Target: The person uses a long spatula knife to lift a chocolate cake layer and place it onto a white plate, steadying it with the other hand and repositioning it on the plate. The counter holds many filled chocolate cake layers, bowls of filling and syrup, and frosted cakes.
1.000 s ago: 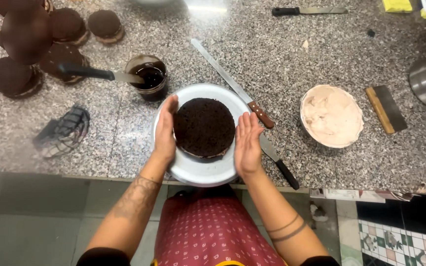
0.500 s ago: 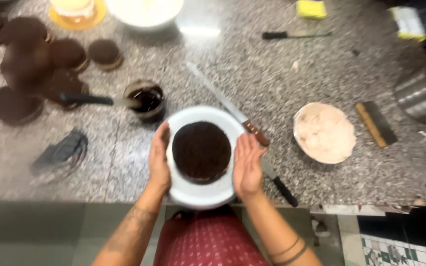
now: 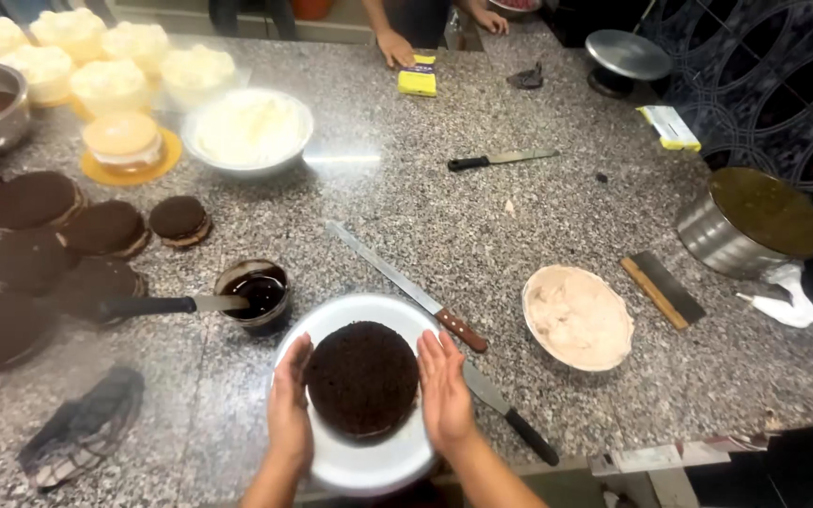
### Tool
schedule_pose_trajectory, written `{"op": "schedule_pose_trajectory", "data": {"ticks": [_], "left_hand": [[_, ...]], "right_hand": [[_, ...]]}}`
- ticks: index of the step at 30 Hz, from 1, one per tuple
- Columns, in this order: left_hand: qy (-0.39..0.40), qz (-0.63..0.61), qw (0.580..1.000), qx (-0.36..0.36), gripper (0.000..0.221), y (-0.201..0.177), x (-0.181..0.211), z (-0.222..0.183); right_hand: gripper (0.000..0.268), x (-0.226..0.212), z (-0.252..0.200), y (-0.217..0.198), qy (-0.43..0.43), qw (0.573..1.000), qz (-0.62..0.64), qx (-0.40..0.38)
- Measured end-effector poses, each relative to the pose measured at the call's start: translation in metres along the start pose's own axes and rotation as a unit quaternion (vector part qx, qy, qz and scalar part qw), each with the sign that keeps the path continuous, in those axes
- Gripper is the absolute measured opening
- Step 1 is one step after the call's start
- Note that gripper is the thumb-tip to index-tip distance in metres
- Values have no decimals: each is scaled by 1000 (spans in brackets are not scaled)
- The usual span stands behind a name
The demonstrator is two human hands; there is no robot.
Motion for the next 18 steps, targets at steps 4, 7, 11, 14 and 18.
{"op": "schedule_pose_trajectory", "data": {"ticks": [4, 7, 11, 14, 18], "left_hand": [[-34, 18, 999, 13, 74, -1, 2, 1], [-24, -19, 1000, 7, 73, -4, -4, 2], [-11, 22, 1000, -2, 78, 5, 13, 1], [0, 44, 999, -11, 80, 6, 1, 6], [100, 63, 991, -59, 79, -3, -22, -2]], "right_hand": [[79, 3, -6, -2, 8, 1000, 12, -6], [80, 5, -9, -1, -5, 1000, -15, -5], [79, 7, -5, -1, -8, 1000, -5, -2], [78, 11, 0, -7, -16, 1000, 3, -4], [73, 38, 8, -35, -62, 994, 65, -55]]}}
Point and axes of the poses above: each hand's wrist, its own z-axis towards the middle knuckle, its own y-axis out of the palm, x = y × z, the point moved 1 cm from there along z, towards the middle knuckle, and after that the axes turned 3 degrees about x, right-handed, at the moved point
